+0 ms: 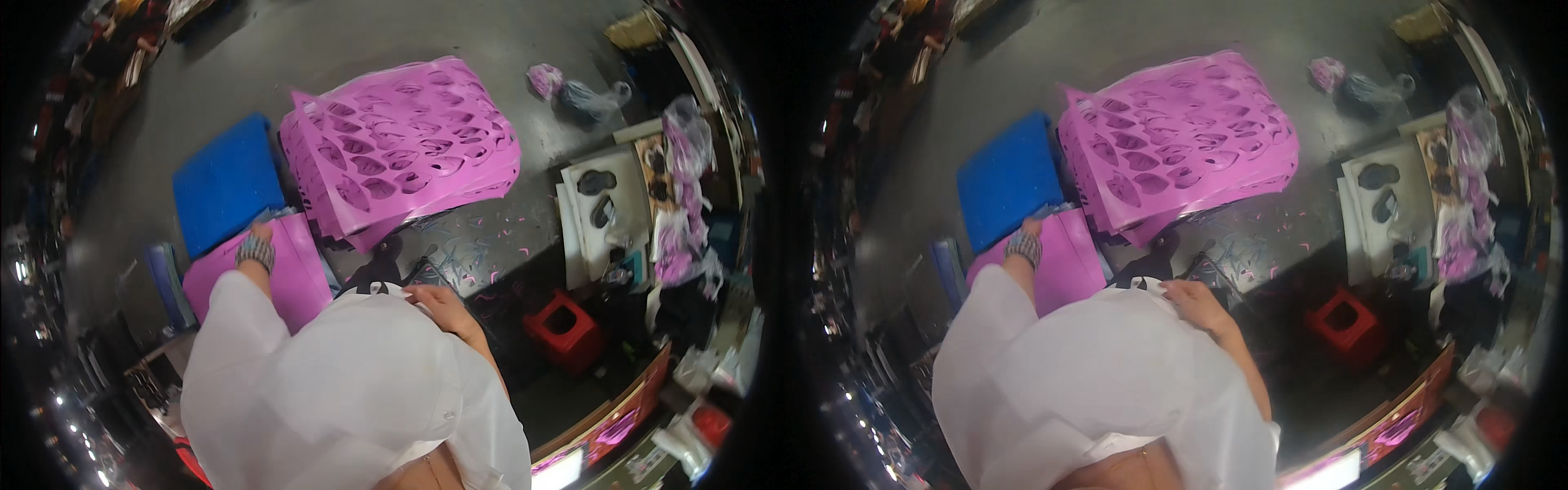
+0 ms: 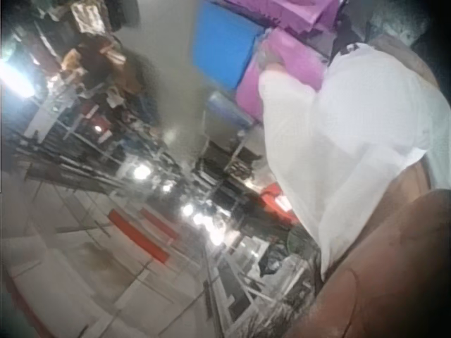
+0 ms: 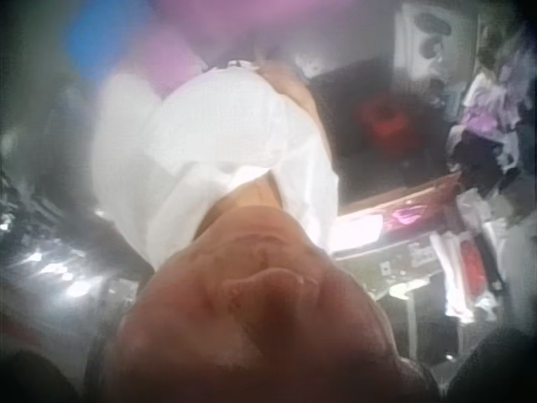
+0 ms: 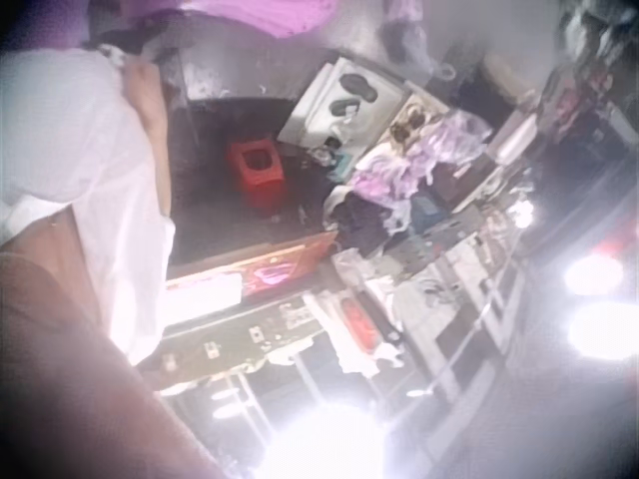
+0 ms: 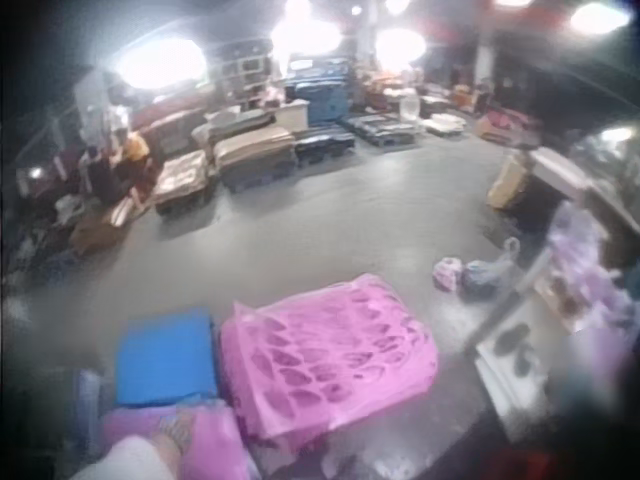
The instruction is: The person places pink foam sheets on a die-cutting machine, aligns them, and operates the machine to cut out shapes. They remove the cut pieces and the surrounding waste, then bag the finished pieces. The process is repeated with new sheets.
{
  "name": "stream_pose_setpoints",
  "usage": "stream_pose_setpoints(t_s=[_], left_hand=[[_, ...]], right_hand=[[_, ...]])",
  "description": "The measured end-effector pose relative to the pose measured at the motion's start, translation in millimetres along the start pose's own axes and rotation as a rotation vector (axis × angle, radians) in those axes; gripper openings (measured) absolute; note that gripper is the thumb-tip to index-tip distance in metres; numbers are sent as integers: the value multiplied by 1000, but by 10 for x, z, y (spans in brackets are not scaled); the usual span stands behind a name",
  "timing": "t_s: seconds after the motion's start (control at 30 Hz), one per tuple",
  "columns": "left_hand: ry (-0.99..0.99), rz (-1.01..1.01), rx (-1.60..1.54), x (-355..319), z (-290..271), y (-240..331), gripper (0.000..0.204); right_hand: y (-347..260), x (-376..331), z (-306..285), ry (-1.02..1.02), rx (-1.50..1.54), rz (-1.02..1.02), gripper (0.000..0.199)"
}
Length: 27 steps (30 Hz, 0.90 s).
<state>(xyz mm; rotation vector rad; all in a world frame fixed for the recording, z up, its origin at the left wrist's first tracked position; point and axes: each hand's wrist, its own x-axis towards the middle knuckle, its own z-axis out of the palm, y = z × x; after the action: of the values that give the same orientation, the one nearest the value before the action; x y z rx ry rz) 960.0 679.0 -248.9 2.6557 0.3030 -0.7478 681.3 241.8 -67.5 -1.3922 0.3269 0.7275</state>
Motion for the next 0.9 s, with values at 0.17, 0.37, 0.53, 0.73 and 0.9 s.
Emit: stream_pose_setpoints(t_s=[0.17, 0.37, 0.53, 0.73, 0.9], left_hand=[[-334, -587, -154, -1327, 1040, -1450, 32], [-35, -537, -1263, -1885, 1486, -1152, 16], [111, -446, -1267, -2190, 1760, -710, 26], [-67, -842, -1601, -2165, 2413, -873, 30], [503, -1059, -2183, -1166, 3160, -1514, 16]], right_hand=[[55, 477, -253, 313, -143, -11, 39], [-76, 1148, -478, 79, -399, -27, 38], [-30, 1713, -486, -142, -817, -37, 39], [431, 1704, -603, -220, -957, 117, 38], [875, 1381, -598, -180, -1080, 424, 40]])
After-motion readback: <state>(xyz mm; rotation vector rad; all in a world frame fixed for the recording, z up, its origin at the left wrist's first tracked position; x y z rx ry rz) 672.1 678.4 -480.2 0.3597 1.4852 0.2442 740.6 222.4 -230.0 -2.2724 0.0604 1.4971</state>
